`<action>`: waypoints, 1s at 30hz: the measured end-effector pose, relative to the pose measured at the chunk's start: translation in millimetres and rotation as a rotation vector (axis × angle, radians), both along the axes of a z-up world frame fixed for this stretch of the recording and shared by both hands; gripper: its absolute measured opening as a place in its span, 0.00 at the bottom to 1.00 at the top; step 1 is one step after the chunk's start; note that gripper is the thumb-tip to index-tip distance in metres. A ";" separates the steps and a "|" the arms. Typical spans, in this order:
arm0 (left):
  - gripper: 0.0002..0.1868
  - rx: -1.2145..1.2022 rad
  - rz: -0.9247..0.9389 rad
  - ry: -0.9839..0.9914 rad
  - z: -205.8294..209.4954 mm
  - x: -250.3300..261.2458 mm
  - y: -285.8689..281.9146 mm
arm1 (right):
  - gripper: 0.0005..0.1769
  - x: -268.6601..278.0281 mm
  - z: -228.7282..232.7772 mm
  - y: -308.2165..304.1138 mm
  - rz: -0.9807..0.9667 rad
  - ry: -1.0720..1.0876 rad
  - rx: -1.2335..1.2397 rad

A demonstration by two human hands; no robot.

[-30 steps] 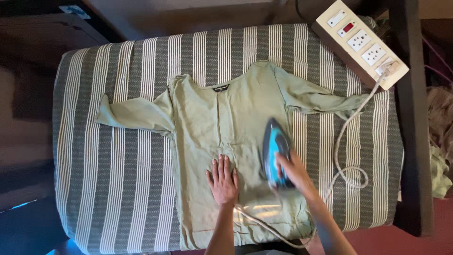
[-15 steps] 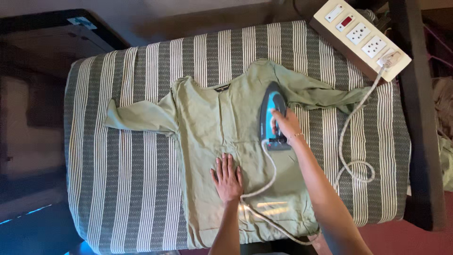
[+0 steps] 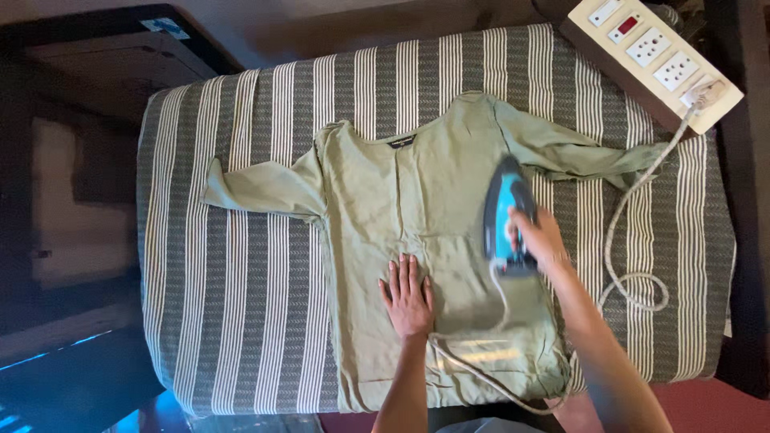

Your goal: The person irons a light green long-sleeved shirt on a striped bed. They smooth the fabric with their hands and use a blue electric iron to press the sleeves and the main body of the shirt, flipping it over to iron both sides.

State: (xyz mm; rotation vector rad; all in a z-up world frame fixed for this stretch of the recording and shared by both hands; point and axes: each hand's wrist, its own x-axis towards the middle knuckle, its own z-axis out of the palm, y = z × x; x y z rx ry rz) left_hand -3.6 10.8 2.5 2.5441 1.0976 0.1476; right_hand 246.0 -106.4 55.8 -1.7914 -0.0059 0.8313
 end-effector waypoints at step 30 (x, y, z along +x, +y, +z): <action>0.30 -0.016 0.001 -0.024 12.1 3.7 3.7 | 0.20 62.2 -11.4 82.9 0.337 -0.075 -0.053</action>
